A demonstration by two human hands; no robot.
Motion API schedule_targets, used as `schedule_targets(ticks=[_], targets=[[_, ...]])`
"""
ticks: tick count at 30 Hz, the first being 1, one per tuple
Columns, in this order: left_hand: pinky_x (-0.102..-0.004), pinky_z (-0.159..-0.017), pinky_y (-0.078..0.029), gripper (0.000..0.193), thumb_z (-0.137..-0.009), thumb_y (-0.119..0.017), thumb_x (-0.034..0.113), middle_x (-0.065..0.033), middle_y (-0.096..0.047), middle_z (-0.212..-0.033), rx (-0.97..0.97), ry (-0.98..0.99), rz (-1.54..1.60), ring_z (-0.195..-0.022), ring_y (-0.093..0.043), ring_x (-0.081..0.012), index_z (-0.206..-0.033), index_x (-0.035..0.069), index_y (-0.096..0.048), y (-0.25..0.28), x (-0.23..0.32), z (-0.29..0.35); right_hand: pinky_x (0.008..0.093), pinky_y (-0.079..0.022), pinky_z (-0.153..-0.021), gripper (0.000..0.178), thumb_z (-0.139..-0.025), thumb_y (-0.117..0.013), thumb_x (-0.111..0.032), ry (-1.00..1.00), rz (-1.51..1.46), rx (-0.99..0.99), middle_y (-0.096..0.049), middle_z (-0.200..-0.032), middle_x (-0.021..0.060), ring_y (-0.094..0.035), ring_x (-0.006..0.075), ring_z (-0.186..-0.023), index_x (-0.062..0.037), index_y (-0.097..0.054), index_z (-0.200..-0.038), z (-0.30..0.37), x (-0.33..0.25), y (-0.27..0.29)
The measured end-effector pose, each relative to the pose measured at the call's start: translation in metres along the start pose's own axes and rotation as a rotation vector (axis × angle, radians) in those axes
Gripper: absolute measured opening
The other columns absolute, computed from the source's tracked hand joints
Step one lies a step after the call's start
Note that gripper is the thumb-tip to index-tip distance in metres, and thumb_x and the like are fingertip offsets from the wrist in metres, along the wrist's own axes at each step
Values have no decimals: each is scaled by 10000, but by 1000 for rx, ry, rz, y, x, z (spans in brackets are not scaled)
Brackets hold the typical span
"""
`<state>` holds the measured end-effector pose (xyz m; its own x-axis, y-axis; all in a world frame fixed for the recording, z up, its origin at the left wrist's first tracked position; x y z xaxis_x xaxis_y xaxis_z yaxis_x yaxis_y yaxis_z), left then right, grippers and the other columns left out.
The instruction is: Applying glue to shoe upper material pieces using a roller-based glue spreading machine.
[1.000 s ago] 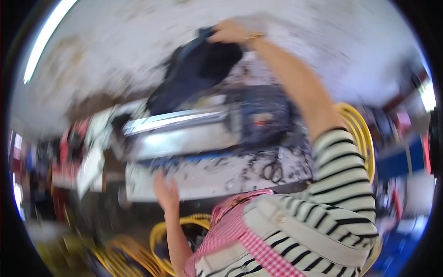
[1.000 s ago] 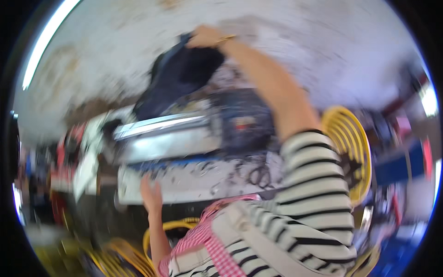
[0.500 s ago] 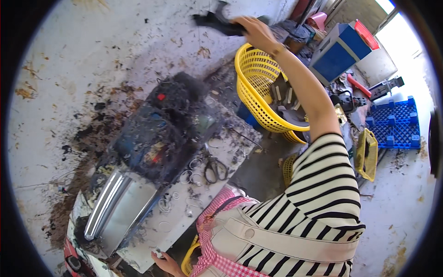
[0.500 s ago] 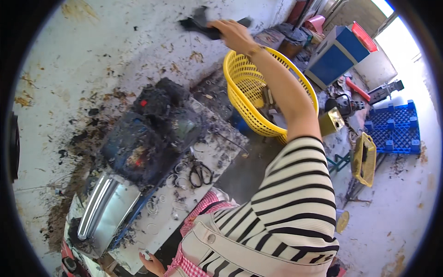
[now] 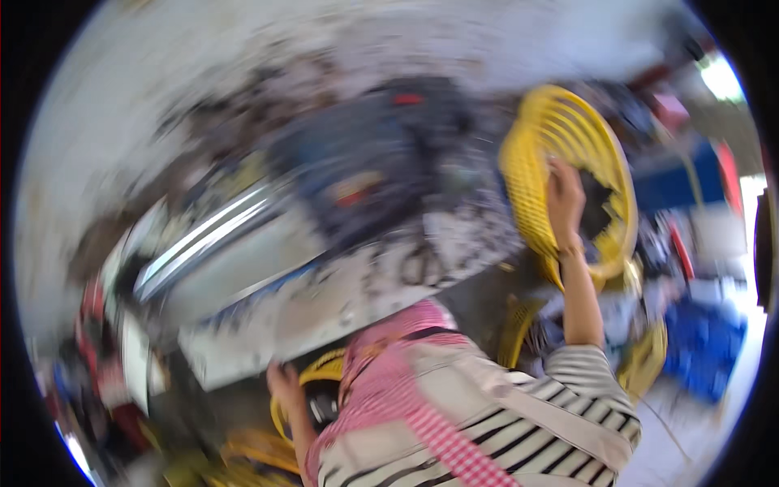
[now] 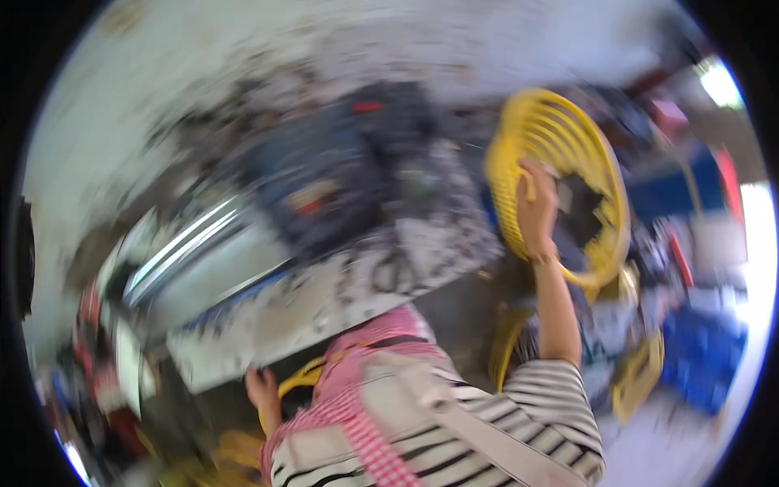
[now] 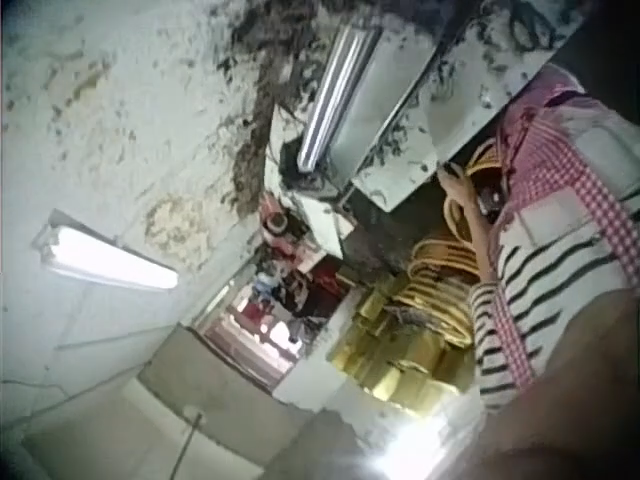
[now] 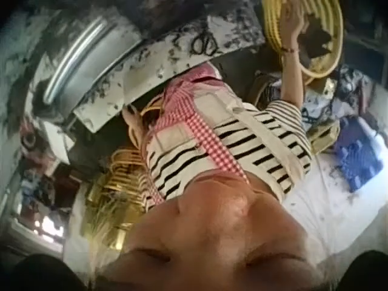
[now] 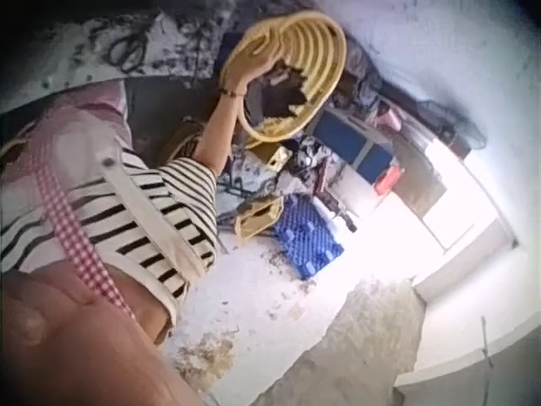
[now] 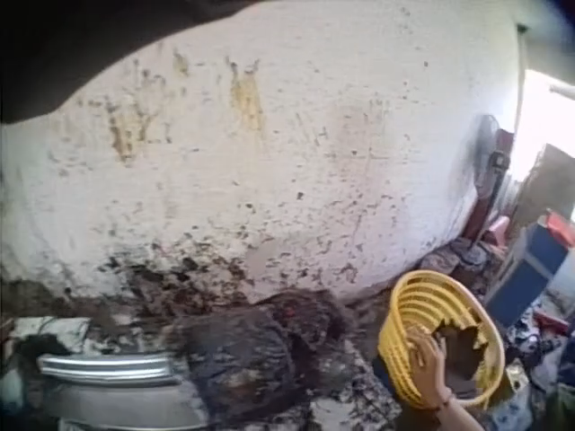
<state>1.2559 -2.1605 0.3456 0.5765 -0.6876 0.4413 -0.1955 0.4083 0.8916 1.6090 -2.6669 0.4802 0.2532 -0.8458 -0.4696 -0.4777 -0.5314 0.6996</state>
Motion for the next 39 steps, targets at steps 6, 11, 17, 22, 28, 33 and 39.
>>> schedule_targets(ticks=[6,11,17,22,28,33,39], targets=[[-433,-598,-408,211,-827,-532,149,-164,-533,-671,362,63,179,-679,-517,-348,-665,15,-527,-9,18,21,436,-264,-1003,469,-829,-538,-223,921,-677,-554,-420,-1268,191,-381,343,-1197,11,-422,-1219,34,-387,-103],[-419,-627,-422,220,-862,-482,189,-168,-542,-718,343,327,174,-711,-526,-345,-737,19,-544,-26,-4,105,440,-335,-940,566,-897,-331,-450,930,-203,-593,-468,-1216,214,-430,342,-1143,34,-444,-1169,82,-521,-300],[-413,-567,-434,225,-869,-493,189,-199,-579,-692,370,1009,296,-647,-571,-362,-765,-4,-545,-81,-54,253,443,-425,-844,665,-901,-191,-477,772,-68,-902,-592,-982,243,-560,363,-961,21,-631,-904,79,-587,-341],[-419,-574,-438,183,-863,-495,185,-190,-585,-692,304,988,347,-647,-576,-356,-850,13,-556,-96,-57,263,432,-355,-938,677,-908,-141,-432,755,-55,-1053,-535,-1066,287,-489,400,-1059,70,-585,-1001,86,-614,-355],[-416,-640,-441,168,-856,-493,176,-180,-588,-768,406,853,420,-729,-566,-349,-897,30,-565,-61,-49,187,463,-411,-851,554,-908,-178,-292,943,-261,-996,-542,-1013,310,-522,415,-985,103,-567,-913,100,-640,-400],[-321,-797,-449,286,-854,-523,181,-168,-598,-987,649,780,545,-926,-587,-276,-1101,37,-542,-14,-25,146,384,-191,-1055,317,-836,-446,-136,1490,148,4,-552,-1092,210,-489,288,-1088,71,-509,-1068,109,-648,-355],[-303,-1072,-105,551,-920,-396,243,-149,-177,-1435,1281,476,1449,-1343,-112,-241,-1360,-23,-198,74,-17,33,308,-171,-1060,508,-937,-310,-287,1482,1439,1609,-289,-1392,128,-267,194,-1287,14,-266,-1343,319,-596,-156]])
Point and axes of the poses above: each hand's wrist, its own z-axis away from the middle knuckle, its own y-axis out of the back of the hand, x = y × z, the point moved 2 cm from there along -z, towards the middle knuckle
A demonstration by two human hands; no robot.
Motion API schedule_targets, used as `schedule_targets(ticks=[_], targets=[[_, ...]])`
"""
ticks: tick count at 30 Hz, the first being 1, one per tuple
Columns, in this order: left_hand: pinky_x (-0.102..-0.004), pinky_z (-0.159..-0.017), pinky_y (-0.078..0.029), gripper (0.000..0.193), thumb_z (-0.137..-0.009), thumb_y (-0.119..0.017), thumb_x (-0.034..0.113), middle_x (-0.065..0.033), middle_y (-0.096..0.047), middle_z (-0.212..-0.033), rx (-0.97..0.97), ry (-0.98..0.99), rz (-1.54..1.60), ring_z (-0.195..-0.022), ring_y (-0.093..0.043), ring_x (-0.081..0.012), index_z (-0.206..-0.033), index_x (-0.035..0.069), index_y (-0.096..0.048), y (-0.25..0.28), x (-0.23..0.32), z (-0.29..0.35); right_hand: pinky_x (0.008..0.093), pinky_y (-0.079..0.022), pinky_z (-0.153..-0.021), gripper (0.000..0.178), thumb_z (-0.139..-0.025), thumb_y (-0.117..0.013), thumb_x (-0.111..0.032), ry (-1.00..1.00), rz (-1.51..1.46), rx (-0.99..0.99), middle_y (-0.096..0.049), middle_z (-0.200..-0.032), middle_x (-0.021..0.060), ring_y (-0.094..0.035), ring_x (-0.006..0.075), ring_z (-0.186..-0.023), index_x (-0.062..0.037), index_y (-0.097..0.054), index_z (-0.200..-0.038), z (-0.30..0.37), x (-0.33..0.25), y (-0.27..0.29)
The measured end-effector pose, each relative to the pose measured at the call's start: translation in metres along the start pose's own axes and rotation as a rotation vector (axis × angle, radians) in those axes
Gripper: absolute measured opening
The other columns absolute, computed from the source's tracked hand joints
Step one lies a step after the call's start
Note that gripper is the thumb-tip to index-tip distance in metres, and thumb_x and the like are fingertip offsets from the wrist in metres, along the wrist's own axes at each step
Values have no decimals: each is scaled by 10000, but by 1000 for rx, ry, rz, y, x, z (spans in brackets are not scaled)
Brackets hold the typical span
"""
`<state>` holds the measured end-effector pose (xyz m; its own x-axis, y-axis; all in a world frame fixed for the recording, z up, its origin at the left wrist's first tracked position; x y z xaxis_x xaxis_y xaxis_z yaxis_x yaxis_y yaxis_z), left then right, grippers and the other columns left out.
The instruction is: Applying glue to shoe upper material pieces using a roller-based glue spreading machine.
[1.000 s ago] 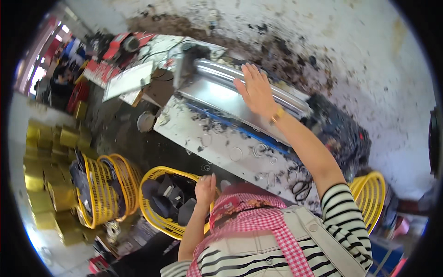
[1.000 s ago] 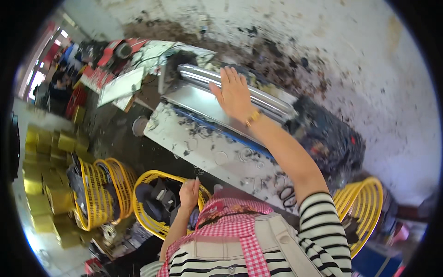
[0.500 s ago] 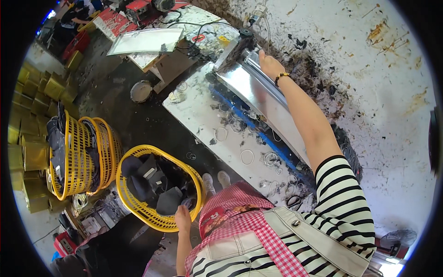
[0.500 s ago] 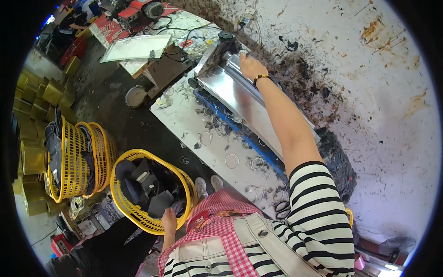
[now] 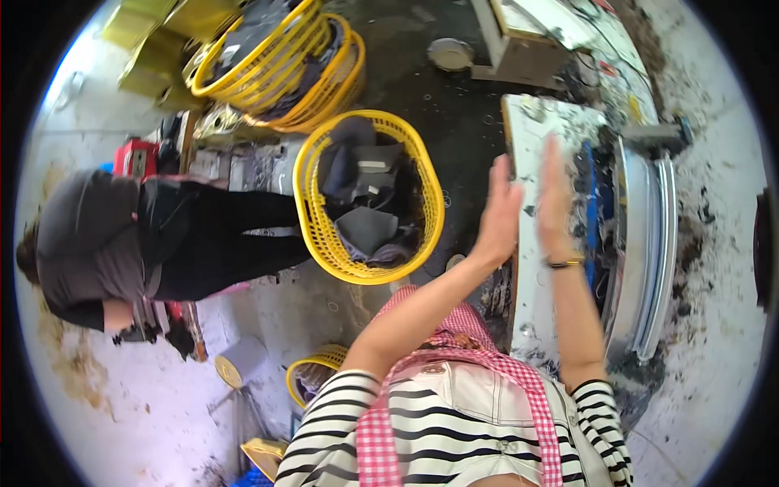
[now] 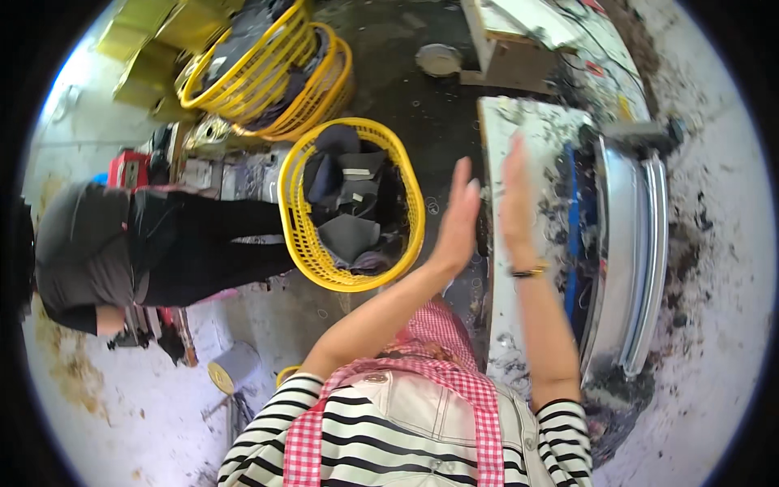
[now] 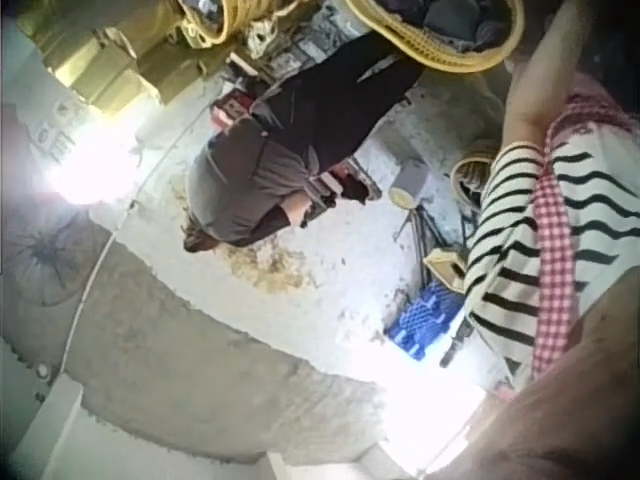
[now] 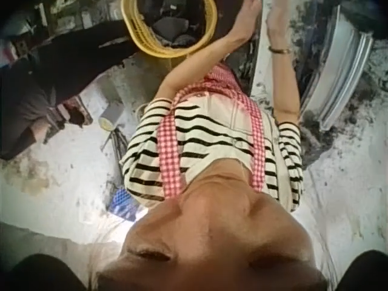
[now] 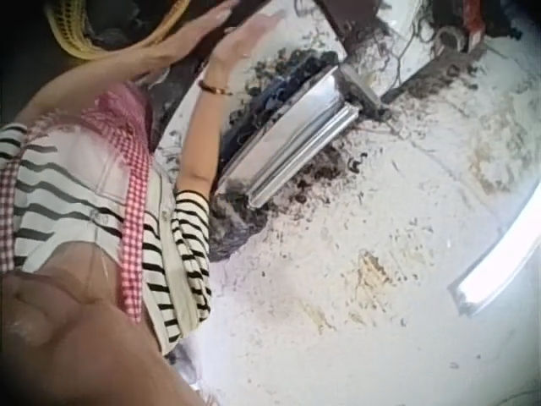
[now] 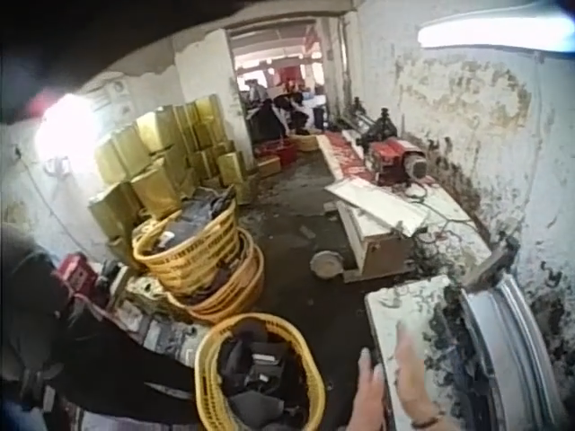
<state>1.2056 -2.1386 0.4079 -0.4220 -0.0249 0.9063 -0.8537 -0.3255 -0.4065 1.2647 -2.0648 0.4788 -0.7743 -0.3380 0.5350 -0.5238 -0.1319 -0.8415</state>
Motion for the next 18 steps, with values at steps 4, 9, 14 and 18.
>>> schedule_targets(ticks=[4,9,14,18], targets=[[-263,-1033,-216,657,-898,-336,516,-44,-295,-1401,41,536,473,-1283,-254,-154,-1359,52,-277,43,-79,-23,306,-236,-1025,643,-888,-339,-461,-190,1043,644,-326,-1372,108,-312,196,-1255,-9,-290,-1343,52,6,111],[-315,-1045,-195,826,-829,-321,654,-104,-266,-1407,156,890,229,-1290,-246,-204,-1356,20,-269,76,-135,39,319,-351,-933,837,-790,-403,-665,-340,1960,1129,-405,-1312,100,-401,198,-1171,-29,-336,-1330,83,-64,198],[-358,-1008,-289,525,-927,-345,397,-64,-395,-1326,344,1212,606,-1243,-337,-183,-1341,75,-325,259,-203,64,336,-46,-1086,713,-908,-266,-512,-947,2166,817,-43,-1453,171,-34,278,-1346,5,-121,-1378,146,-25,350],[-271,-719,-485,190,-823,-523,15,-74,-616,-895,255,345,-842,-836,-600,-145,-999,37,-589,418,-139,55,373,-177,-1062,774,-787,-593,-406,-782,2573,590,-191,-1387,259,-190,344,-1302,37,-250,-1321,77,-44,471]])
Point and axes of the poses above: each hand's wrist, its own z-axis away from the middle knuckle, its own y-axis out of the back of the hand, x = y × z, the point moved 2 cm from there along -z, towards the middle knuckle
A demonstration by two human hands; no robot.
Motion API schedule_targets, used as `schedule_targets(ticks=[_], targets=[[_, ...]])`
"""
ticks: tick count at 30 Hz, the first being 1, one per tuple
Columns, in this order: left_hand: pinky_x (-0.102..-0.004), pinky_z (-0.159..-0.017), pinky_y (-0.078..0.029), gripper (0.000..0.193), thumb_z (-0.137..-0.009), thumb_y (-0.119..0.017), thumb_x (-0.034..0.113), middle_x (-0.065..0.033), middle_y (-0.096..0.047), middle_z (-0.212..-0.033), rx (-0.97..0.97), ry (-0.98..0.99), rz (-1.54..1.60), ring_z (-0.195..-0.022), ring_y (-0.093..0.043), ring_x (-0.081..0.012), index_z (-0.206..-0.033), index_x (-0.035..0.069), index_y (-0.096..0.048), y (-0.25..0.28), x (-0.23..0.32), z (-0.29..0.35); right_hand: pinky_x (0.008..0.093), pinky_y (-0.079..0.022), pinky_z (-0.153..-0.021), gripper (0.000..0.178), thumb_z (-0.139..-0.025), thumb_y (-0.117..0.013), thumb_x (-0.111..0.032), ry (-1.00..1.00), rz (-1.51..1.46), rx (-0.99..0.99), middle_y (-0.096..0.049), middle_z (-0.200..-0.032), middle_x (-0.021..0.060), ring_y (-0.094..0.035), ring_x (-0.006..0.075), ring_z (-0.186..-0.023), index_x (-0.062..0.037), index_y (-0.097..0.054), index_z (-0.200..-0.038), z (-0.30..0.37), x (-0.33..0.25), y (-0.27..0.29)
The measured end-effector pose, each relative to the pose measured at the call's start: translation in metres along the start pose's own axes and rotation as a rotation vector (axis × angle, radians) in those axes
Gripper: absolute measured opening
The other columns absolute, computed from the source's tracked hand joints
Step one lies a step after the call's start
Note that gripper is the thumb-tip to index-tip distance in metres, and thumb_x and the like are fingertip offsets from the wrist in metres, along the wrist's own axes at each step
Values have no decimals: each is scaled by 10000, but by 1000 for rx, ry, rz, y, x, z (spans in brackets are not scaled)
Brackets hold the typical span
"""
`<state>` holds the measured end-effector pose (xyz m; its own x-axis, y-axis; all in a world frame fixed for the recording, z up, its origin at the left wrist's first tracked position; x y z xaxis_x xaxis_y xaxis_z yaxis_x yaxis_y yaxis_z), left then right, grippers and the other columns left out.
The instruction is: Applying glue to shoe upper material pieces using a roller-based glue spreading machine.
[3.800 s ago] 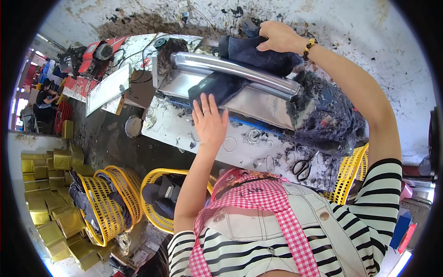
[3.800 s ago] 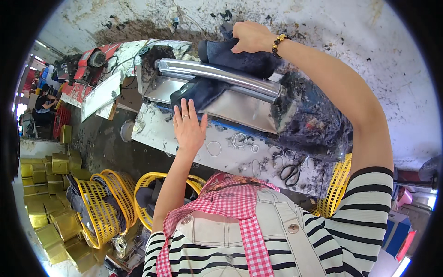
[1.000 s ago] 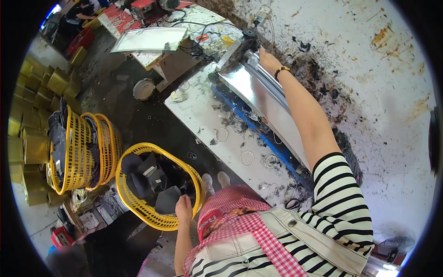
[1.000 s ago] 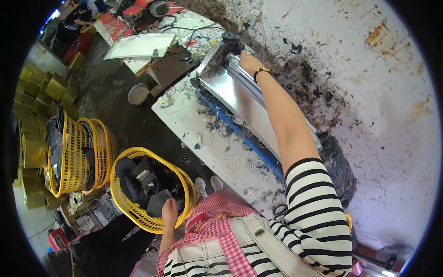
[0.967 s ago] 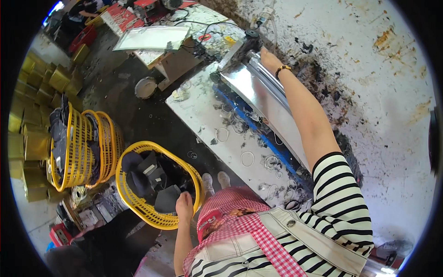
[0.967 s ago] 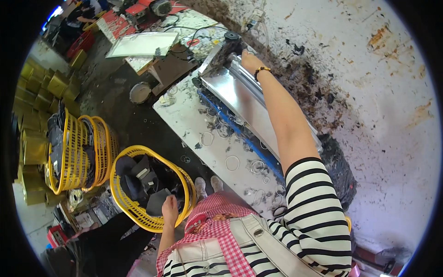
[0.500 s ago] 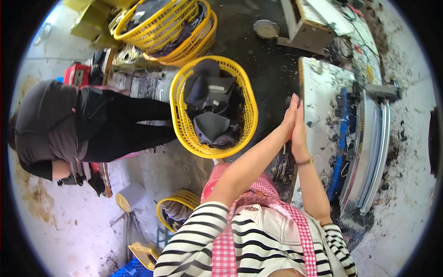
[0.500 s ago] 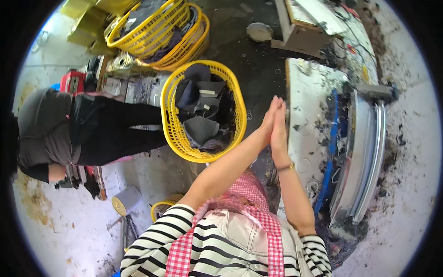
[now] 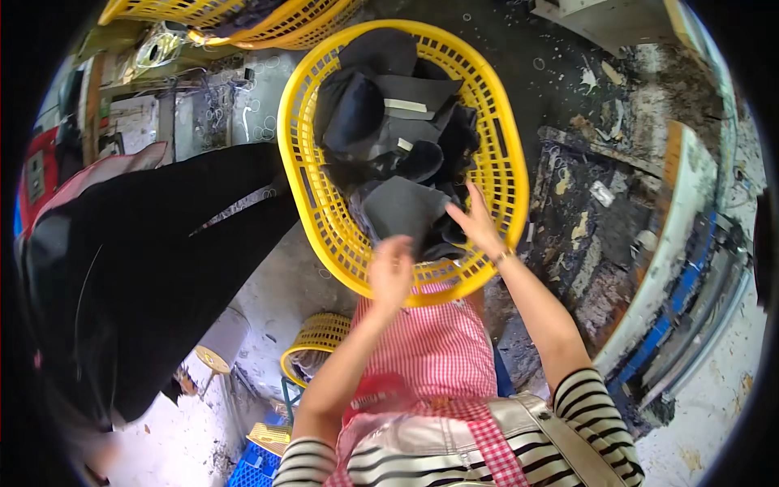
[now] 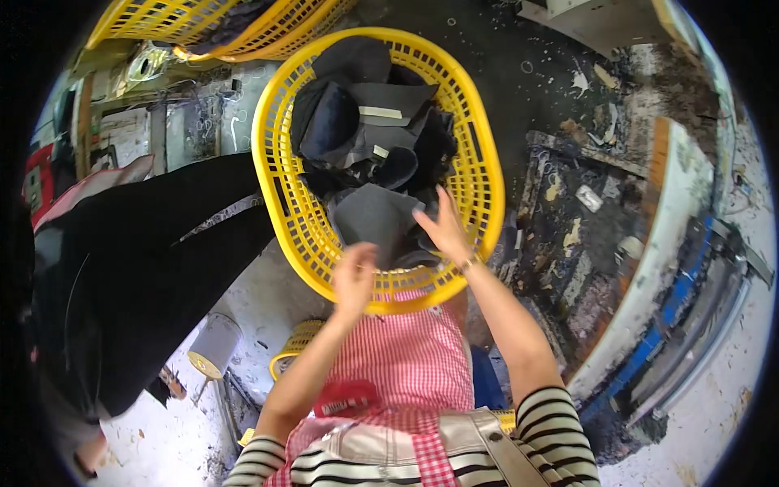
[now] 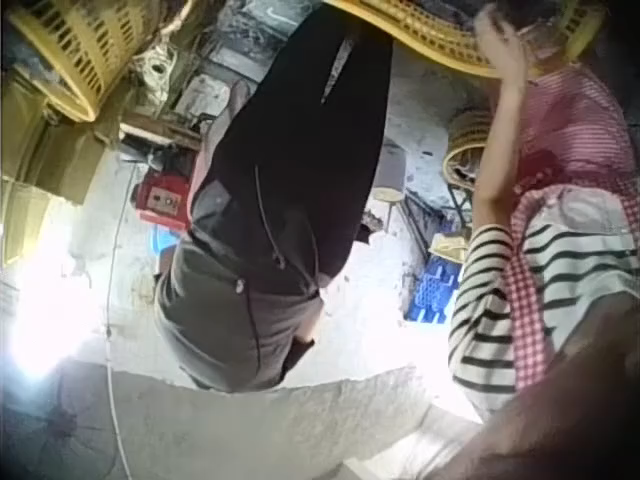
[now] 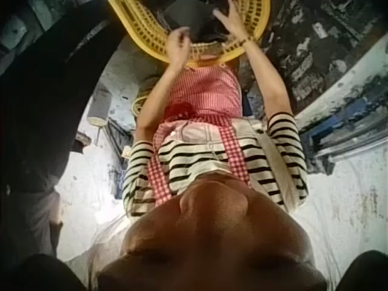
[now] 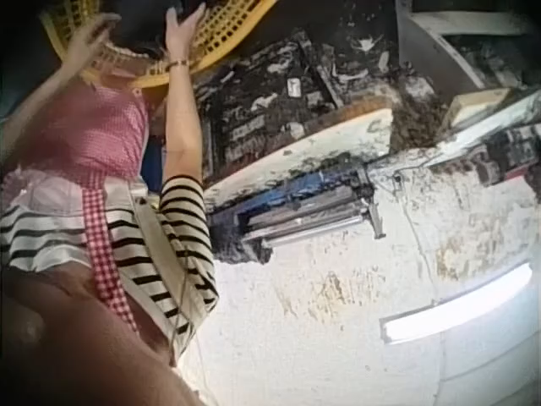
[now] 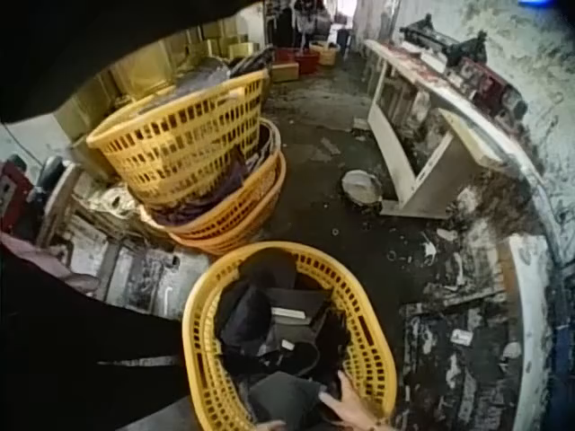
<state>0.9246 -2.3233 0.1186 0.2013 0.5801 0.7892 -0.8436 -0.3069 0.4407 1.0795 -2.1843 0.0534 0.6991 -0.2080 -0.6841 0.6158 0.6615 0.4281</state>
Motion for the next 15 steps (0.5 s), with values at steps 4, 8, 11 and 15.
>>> schedule_targets(ticks=[4,8,11,15], targets=[[-383,-865,-414,264,-832,-487,87,-176,-562,-1064,255,-81,-276,-981,-538,-311,-1087,36,-534,45,-68,-102,656,-126,-969,553,-788,-422,-612,-75,385,-31,-246,-1414,90,-234,405,-1268,-227,-524,-1172,-90,-34,-97],[-433,-1045,-222,495,-885,-364,471,-165,-464,-1256,-704,34,-379,-1208,-383,-321,-1146,88,-538,-26,-150,-34,619,-135,-983,397,-745,-528,-489,-48,641,-414,-318,-1392,67,-456,341,-1134,-144,-688,-856,-17,34,-129],[-383,-897,-405,495,-789,-518,503,-149,-568,-1120,-866,394,-208,-1101,-485,-305,-1015,71,-608,-27,-83,-46,351,-367,-946,212,-677,-648,-80,-60,26,72,-498,-1223,167,-447,307,-1148,-94,-666,-888,4,111,-79],[-383,-899,-403,924,-614,-698,566,-266,-471,-1190,-167,495,-443,-1116,-456,-371,-1226,-44,-369,-23,-130,-103,348,-368,-933,764,-660,-712,-425,-454,-56,340,-480,-1196,248,-464,305,-1127,48,-435,-1193,-67,128,-67]])
Point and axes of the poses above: each hand's wrist, its own z-axis away from the middle knuckle, its own y-axis out of the back of the hand, x = y × z, the point moved 2 cm from there along -z, towards the middle knuckle
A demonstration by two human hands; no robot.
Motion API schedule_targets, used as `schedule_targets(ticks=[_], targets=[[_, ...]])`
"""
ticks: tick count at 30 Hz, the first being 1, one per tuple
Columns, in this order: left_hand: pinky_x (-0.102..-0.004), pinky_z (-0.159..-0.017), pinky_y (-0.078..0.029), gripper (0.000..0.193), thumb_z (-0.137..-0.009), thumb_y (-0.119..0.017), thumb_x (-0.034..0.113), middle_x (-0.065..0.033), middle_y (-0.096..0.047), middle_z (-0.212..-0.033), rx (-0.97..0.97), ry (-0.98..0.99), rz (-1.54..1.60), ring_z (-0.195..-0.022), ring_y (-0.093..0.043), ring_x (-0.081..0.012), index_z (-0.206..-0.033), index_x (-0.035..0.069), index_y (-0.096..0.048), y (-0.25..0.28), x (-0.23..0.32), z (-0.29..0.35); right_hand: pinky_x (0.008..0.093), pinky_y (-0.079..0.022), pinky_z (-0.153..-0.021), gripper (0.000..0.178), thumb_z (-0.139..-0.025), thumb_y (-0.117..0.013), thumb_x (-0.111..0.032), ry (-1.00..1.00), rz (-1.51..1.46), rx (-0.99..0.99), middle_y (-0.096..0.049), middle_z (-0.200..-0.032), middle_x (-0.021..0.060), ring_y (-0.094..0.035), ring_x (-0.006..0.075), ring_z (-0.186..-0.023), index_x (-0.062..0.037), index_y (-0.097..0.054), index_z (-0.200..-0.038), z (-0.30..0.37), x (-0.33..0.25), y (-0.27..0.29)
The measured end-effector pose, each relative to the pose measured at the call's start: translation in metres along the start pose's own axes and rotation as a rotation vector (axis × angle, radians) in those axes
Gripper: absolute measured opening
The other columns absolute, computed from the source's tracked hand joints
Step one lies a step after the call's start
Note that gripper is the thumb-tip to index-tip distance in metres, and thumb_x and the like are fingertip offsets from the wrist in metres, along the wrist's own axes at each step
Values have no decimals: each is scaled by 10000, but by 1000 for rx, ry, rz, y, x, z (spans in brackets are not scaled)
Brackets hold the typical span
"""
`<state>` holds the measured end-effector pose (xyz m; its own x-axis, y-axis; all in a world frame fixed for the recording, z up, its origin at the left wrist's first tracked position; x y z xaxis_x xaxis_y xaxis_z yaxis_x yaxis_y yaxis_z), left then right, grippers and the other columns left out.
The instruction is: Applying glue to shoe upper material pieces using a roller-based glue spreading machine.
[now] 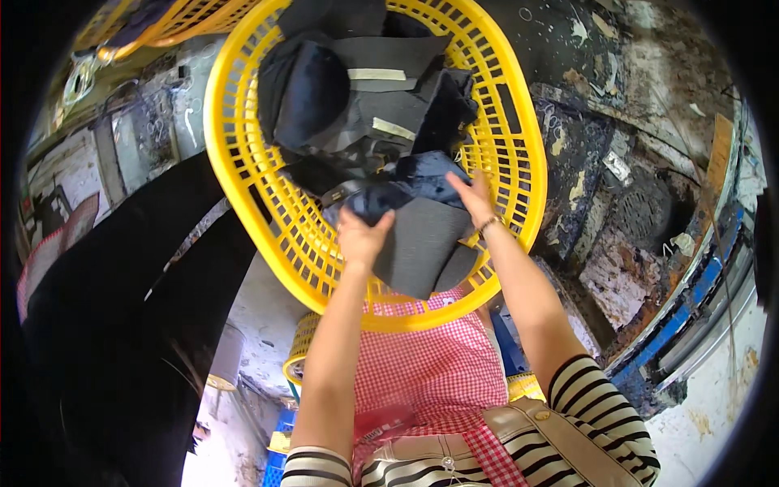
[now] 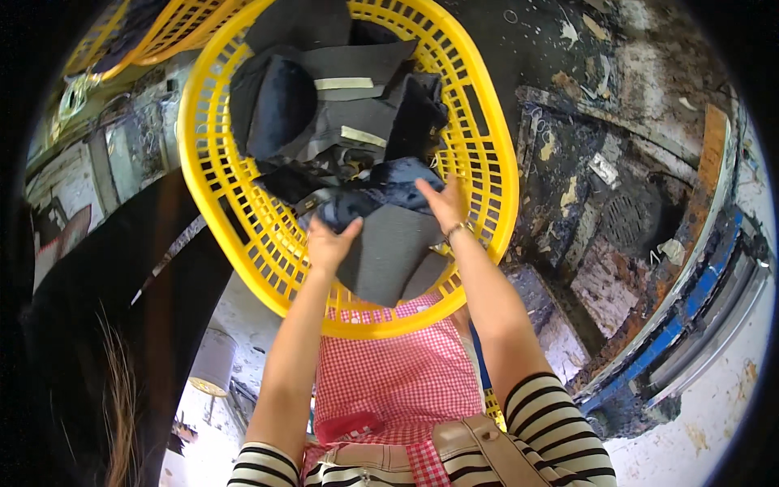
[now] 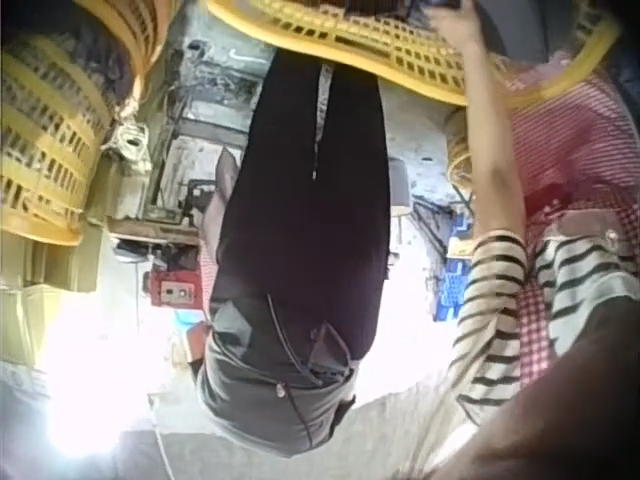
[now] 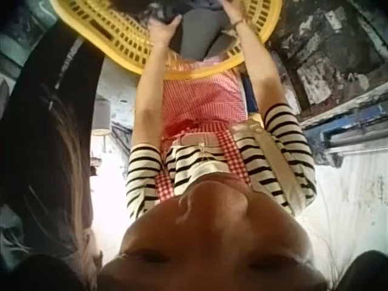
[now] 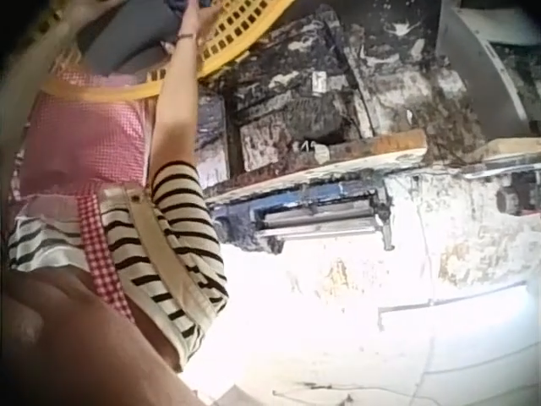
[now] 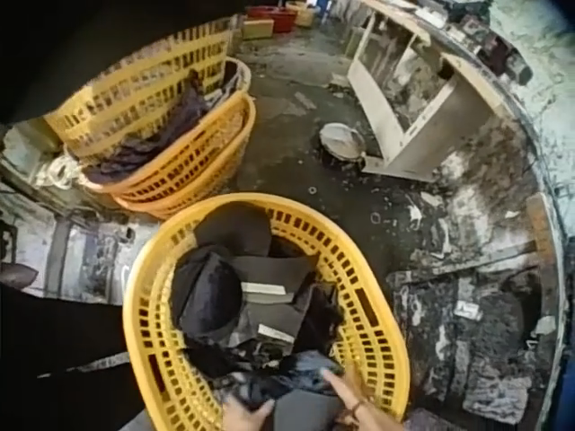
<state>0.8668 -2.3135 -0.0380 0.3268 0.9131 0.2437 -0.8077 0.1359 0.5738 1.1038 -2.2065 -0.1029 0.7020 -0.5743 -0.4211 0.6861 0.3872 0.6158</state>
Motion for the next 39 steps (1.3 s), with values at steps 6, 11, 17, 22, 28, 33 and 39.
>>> schedule_targets(ticks=[6,11,17,22,28,33,39], targets=[[-358,-1036,-241,935,-683,-497,727,-93,-378,-1348,-656,575,749,-1245,-331,-248,-1315,51,-369,-37,-26,-22,484,-120,-1057,1182,-523,-600,-724,-334,326,-418,-212,-1395,246,-148,363,-1317,62,-239,-1330,13,-26,-61],[-368,-945,-365,654,-774,-504,613,-63,-549,-1170,-819,537,904,-1042,-515,-231,-1182,103,-525,-107,1,-28,602,-78,-1013,915,-696,-524,-564,-481,203,-531,-235,-1390,188,-140,399,-1293,2,-228,-1352,25,2,-74],[-342,-946,-371,489,-891,-412,423,-125,-507,-1202,-1250,429,1201,-1093,-486,-230,-1203,54,-488,-134,-65,-69,263,-469,-625,107,-816,-523,-139,255,-339,-113,-588,-784,77,-579,188,-668,-66,-601,-808,81,-79,102],[-321,-891,-412,371,-903,-411,335,-80,-555,-1108,-930,549,973,-1019,-520,-200,-1140,70,-516,-128,-48,-68,272,-459,-640,448,-897,-443,-390,-119,-652,265,-597,-950,66,-594,117,-675,-137,-411,-1265,-65,126,155],[-293,-731,-490,367,-797,-614,330,-99,-639,-926,-409,574,1172,-794,-615,-206,-972,9,-636,-153,-70,-60,518,-370,-908,1052,-646,-547,-723,-706,-692,131,-369,-1293,227,-449,319,-1124,30,-268,-1326,-204,294,98],[-288,-739,-483,383,-780,-600,296,-97,-626,-987,-475,532,1166,-848,-602,-214,-1043,18,-618,-161,-55,-31,269,-415,-483,167,-723,-692,-183,-353,-1359,18,-551,-621,35,-499,124,-527,-43,-608,-757,-162,393,114],[-275,-757,-478,367,-781,-598,281,-108,-622,-995,-202,638,810,-860,-601,-221,-1057,40,-618,-44,-10,53,284,-445,-670,297,-794,-580,-200,-519,-788,50,-579,-911,48,-544,157,-710,-56,-551,-1051,-13,234,100]])
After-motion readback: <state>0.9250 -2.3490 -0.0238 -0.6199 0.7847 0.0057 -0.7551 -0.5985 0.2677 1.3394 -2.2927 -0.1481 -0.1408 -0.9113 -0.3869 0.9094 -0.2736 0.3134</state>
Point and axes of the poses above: each hand's wrist, its own z-axis away from the middle knuckle, its own y-axis out of the back of the hand, x = y × z, the point moved 2 cm from there along -z, towards the middle knuckle
